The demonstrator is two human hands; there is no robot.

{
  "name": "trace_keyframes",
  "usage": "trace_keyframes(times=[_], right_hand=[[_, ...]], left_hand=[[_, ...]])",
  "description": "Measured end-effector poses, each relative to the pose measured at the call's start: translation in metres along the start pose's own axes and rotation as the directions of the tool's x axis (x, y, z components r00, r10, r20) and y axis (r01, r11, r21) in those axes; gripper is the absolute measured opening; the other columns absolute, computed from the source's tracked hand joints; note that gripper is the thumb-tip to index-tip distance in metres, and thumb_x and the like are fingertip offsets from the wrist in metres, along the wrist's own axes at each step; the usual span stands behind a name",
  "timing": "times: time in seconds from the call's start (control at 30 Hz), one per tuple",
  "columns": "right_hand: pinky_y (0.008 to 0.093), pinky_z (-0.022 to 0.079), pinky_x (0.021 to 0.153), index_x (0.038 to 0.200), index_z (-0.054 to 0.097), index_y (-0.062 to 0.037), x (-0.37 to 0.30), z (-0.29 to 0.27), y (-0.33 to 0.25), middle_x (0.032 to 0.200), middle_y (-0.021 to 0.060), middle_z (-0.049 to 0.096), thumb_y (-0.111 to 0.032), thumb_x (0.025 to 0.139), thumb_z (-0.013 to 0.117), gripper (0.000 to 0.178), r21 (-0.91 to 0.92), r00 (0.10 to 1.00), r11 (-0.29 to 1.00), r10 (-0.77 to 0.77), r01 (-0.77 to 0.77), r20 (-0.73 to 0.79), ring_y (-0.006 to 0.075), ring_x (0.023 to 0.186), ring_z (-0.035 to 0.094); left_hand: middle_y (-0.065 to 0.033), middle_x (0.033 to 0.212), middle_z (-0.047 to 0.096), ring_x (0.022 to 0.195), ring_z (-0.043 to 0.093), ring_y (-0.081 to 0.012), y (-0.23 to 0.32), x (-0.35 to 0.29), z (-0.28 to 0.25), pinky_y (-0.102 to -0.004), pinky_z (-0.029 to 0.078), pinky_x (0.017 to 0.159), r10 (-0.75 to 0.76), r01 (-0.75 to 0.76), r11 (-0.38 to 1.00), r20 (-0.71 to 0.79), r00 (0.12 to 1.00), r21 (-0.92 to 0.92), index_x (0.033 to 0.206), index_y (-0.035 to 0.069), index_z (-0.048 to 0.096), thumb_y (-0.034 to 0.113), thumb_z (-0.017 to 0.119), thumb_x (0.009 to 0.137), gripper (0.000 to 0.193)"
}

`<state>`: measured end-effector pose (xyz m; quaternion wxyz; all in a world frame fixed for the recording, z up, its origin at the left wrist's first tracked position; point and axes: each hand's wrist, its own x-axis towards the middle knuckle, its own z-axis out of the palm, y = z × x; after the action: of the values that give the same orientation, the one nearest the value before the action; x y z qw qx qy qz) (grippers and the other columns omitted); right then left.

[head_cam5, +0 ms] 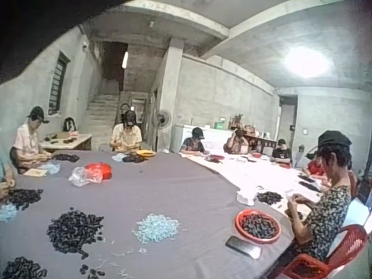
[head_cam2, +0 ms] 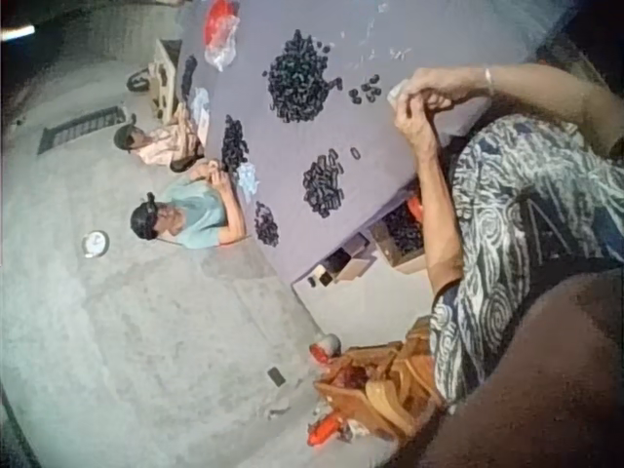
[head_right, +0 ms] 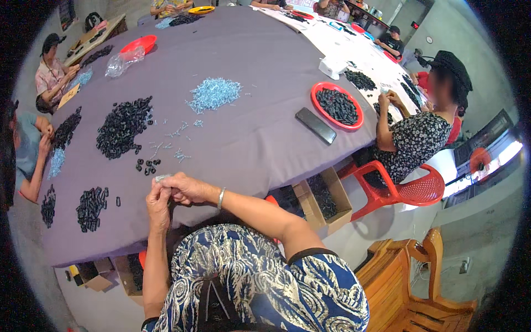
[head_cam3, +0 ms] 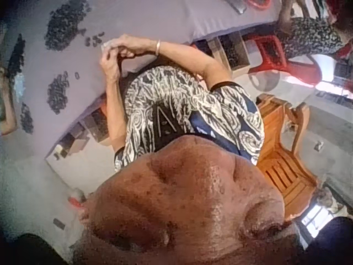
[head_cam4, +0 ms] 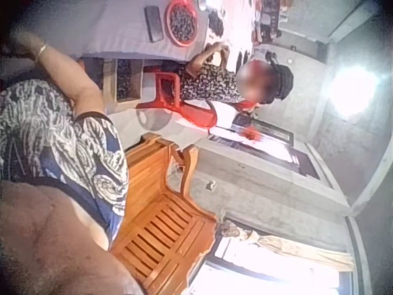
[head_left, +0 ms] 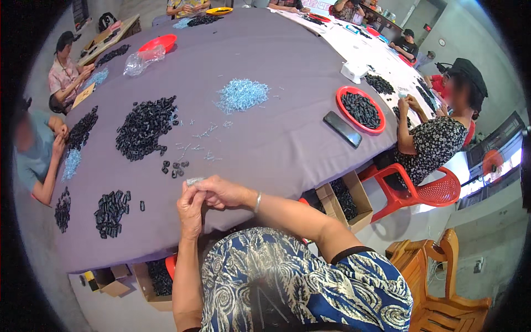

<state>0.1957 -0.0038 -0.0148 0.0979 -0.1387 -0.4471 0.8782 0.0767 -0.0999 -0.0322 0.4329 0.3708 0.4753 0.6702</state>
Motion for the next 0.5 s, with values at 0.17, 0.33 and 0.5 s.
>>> trace_keyframes(times=[0.17, 0.33, 0.5], right_hand=[[0.0204, 0.017, 0.036, 0.072, 0.051, -0.0153, 0.002, -0.002, 0.002, 0.053, -0.0091, 0.029, -0.043, 0.093, 0.049, 0.035, 0.022, 0.999, 0.999, 0.043, -0.043, 0.03, 0.003, 0.042, 0.023], [0.0192, 0.018, 0.038, 0.08, 0.05, -0.0147, -0.007, -0.001, -0.001, 0.058, -0.0085, 0.031, -0.045, 0.094, 0.048, 0.033, 0.062, 0.996, 0.996, 0.06, -0.063, 0.062, 0.0027, 0.046, 0.023], [0.0176, 0.02, 0.04, 0.078, 0.048, -0.0141, -0.011, 0.009, -0.006, 0.062, -0.0077, 0.034, -0.038, 0.095, 0.05, 0.029, -0.036, 0.995, 0.999, 0.011, -0.014, -0.1, 0.0022, 0.05, 0.027]], left_hand=[[-0.0021, 0.097, 0.058, 0.088, 0.053, -0.0093, -0.009, 0.0, -0.006, -0.0265, 0.044, 0.087, 0.137, -0.124, 0.975, -0.058, 0.989, 0.185, 0.103, -0.001, 0.065, 0.004, 0.059, 0.087, 0.017], [-0.0115, 0.105, 0.058, 0.093, 0.058, -0.0184, 0.002, -0.011, 0.016, -0.029, 0.047, 0.082, 0.348, -0.242, 0.851, -0.155, 0.925, 0.467, 0.103, 0.0, 0.067, 0.004, 0.062, 0.085, 0.019], [-0.0138, 0.091, 0.056, 0.083, 0.059, -0.0274, 0.003, -0.01, 0.018, -0.0335, 0.048, 0.071, 0.577, -0.363, 0.653, -0.126, 0.807, 0.665, 0.098, 0.002, 0.066, 0.003, 0.065, 0.08, 0.018]])
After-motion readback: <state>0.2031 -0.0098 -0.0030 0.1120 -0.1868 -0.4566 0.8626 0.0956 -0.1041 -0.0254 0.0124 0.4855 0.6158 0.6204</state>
